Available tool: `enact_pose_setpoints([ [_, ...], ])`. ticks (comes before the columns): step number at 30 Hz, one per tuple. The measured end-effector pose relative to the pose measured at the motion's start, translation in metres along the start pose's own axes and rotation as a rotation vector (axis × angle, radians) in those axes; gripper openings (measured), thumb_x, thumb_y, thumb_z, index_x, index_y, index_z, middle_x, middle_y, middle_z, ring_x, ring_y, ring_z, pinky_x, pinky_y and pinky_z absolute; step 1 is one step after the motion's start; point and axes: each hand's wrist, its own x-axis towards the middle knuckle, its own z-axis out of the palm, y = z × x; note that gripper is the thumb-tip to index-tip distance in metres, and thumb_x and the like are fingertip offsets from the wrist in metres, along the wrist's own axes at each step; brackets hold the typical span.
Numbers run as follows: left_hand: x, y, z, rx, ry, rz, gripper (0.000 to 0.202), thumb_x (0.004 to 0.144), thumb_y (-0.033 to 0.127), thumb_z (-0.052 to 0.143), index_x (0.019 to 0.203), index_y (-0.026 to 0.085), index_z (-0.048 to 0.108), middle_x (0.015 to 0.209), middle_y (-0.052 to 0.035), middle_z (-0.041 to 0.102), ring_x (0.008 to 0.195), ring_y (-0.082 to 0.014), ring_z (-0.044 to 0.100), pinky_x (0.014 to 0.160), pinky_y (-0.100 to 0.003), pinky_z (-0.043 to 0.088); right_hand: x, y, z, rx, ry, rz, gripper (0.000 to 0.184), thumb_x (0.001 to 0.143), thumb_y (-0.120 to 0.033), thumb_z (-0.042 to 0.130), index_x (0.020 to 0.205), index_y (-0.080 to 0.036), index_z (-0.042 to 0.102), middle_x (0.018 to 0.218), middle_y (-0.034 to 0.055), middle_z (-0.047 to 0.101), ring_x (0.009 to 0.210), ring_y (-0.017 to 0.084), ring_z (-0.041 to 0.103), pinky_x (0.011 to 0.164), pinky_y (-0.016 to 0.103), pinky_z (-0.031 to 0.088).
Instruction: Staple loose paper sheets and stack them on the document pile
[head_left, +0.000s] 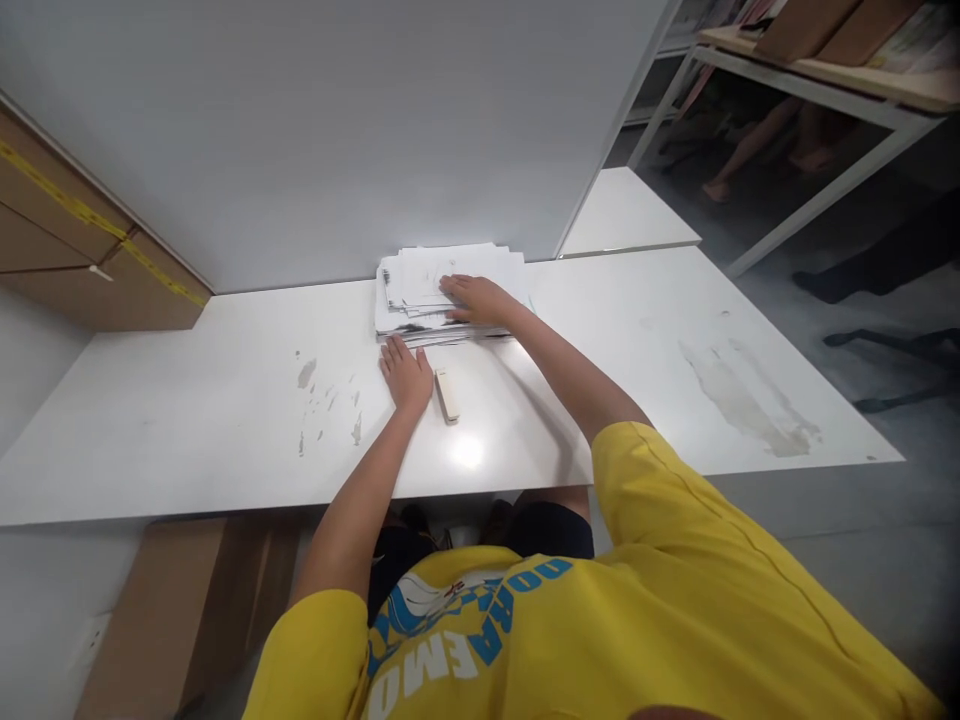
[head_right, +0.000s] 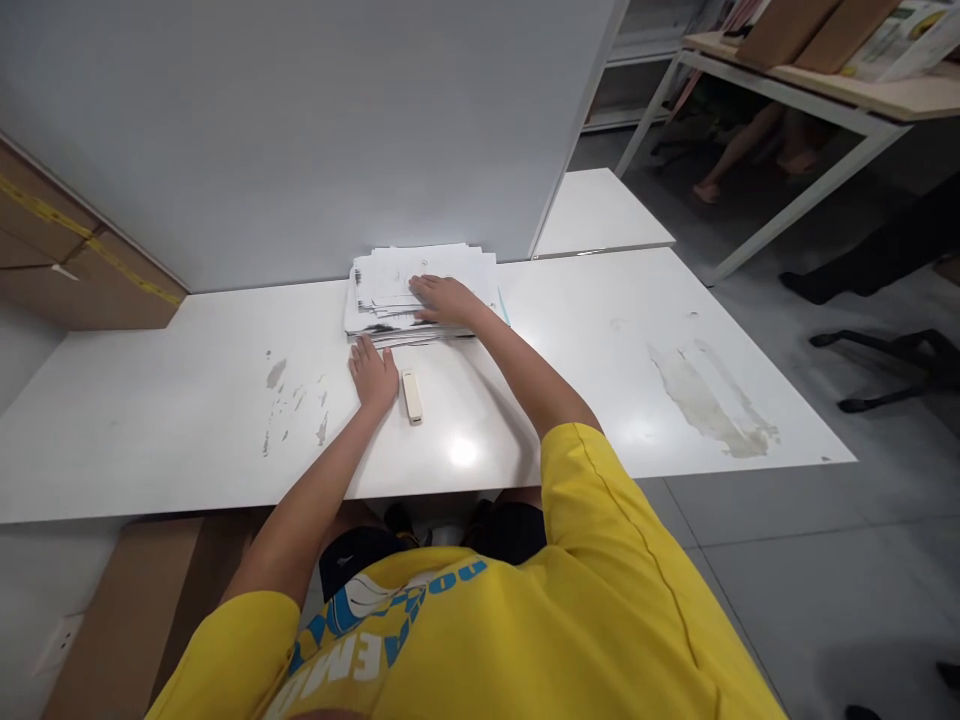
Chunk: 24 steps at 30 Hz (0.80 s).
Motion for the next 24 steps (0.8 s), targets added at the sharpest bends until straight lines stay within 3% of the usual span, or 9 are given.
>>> enact_pose_setpoints([
  [4, 0.000, 0.002, -0.002, -0.017, -0.010, -0.006, 0.064, 0.099, 0.039, 0.026, 0.156, 0.009, 0.025, 0.163, -0.0178, 0.028, 0.155, -0.0313, 0.018, 0.127, -0.053, 0.015, 0.004, -0.010, -0.012, -0.095, -0.024, 0.010, 0.062, 0.095, -0.034, 0.047, 0.150, -0.007, 0.037, 0.145, 0.0210, 0.053, 0.125, 0.035, 0.054, 0.094, 0.044, 0.047],
  [8, 0.000, 0.001, -0.001, -0.005, -0.006, -0.007, 0.064, 0.099, 0.038, 0.027, 0.156, 0.009, 0.027, 0.163, -0.0183, 0.028, 0.155, -0.0316, 0.019, 0.126, -0.053, 0.016, 0.012, -0.025, -0.013, -0.187, 0.056, -0.065, 0.052, 0.094, -0.015, 0.041, 0.146, -0.007, 0.042, 0.148, 0.0207, 0.049, 0.125, 0.034, 0.052, 0.093, 0.045, 0.043],
  [10, 0.001, 0.000, 0.000, 0.005, 0.003, -0.006, 0.063, 0.099, 0.038, 0.027, 0.156, 0.009, 0.028, 0.163, -0.0181, 0.030, 0.155, -0.0312, 0.019, 0.127, -0.052, 0.016, 0.018, -0.032, -0.013, -0.190, 0.131, 0.047, 0.052, 0.091, -0.009, 0.043, 0.143, -0.006, 0.045, 0.146, 0.0223, 0.052, 0.126, 0.035, 0.050, 0.095, 0.047, 0.041],
  [13, 0.002, 0.000, 0.000, 0.023, 0.010, 0.002, 0.063, 0.100, 0.038, 0.027, 0.155, 0.009, 0.030, 0.162, -0.0189, 0.032, 0.154, -0.0313, 0.021, 0.126, -0.051, 0.017, 0.025, -0.038, -0.015, -0.123, 0.122, 0.271, 0.041, 0.086, -0.008, 0.049, 0.126, -0.005, 0.061, 0.124, 0.0230, 0.066, 0.113, 0.035, 0.057, 0.091, 0.046, 0.044],
  [15, 0.002, 0.001, -0.001, 0.035, 0.017, 0.003, 0.062, 0.100, 0.037, 0.028, 0.155, 0.008, 0.031, 0.161, -0.0192, 0.033, 0.153, -0.0321, 0.023, 0.126, -0.051, 0.018, 0.026, -0.040, -0.020, -0.098, 0.112, 0.314, 0.039, 0.085, -0.005, 0.047, 0.119, -0.007, 0.065, 0.118, 0.0209, 0.070, 0.108, 0.033, 0.060, 0.088, 0.043, 0.046],
  [17, 0.003, 0.002, -0.003, 0.054, 0.021, -0.006, 0.062, 0.100, 0.036, 0.028, 0.154, 0.006, 0.031, 0.161, -0.0189, 0.033, 0.153, -0.0328, 0.024, 0.126, -0.051, 0.018, 0.019, -0.041, -0.028, -0.116, 0.162, 0.316, 0.049, 0.085, -0.001, 0.040, 0.129, -0.009, 0.061, 0.128, 0.0181, 0.066, 0.114, 0.030, 0.060, 0.090, 0.041, 0.047],
  [19, 0.004, 0.003, -0.004, 0.072, 0.012, -0.019, 0.063, 0.100, 0.036, 0.028, 0.154, 0.003, 0.030, 0.162, -0.0183, 0.032, 0.153, -0.0328, 0.023, 0.126, -0.049, 0.017, 0.004, -0.042, -0.037, -0.084, 0.283, 0.326, 0.060, 0.084, 0.003, 0.035, 0.139, -0.012, 0.055, 0.141, 0.0139, 0.059, 0.125, 0.027, 0.056, 0.095, 0.039, 0.048],
  [21, 0.004, 0.004, -0.005, 0.087, 0.000, -0.024, 0.064, 0.100, 0.035, 0.028, 0.154, 0.001, 0.029, 0.162, -0.0181, 0.031, 0.153, -0.0329, 0.023, 0.126, -0.048, 0.017, -0.019, -0.044, -0.046, 0.040, 0.494, 0.324, 0.064, 0.083, 0.002, 0.034, 0.142, -0.014, 0.054, 0.146, 0.0098, 0.056, 0.131, 0.023, 0.053, 0.101, 0.037, 0.047],
  [24, 0.004, 0.006, -0.007, 0.110, 0.002, -0.013, 0.064, 0.100, 0.035, 0.027, 0.154, 0.000, 0.030, 0.162, -0.0190, 0.032, 0.152, -0.0337, 0.024, 0.126, -0.048, 0.018, -0.063, -0.049, -0.057, 0.365, 0.873, 0.315, 0.051, 0.088, -0.010, 0.040, 0.134, -0.017, 0.062, 0.136, 0.0067, 0.064, 0.127, 0.022, 0.057, 0.103, 0.035, 0.048],
])
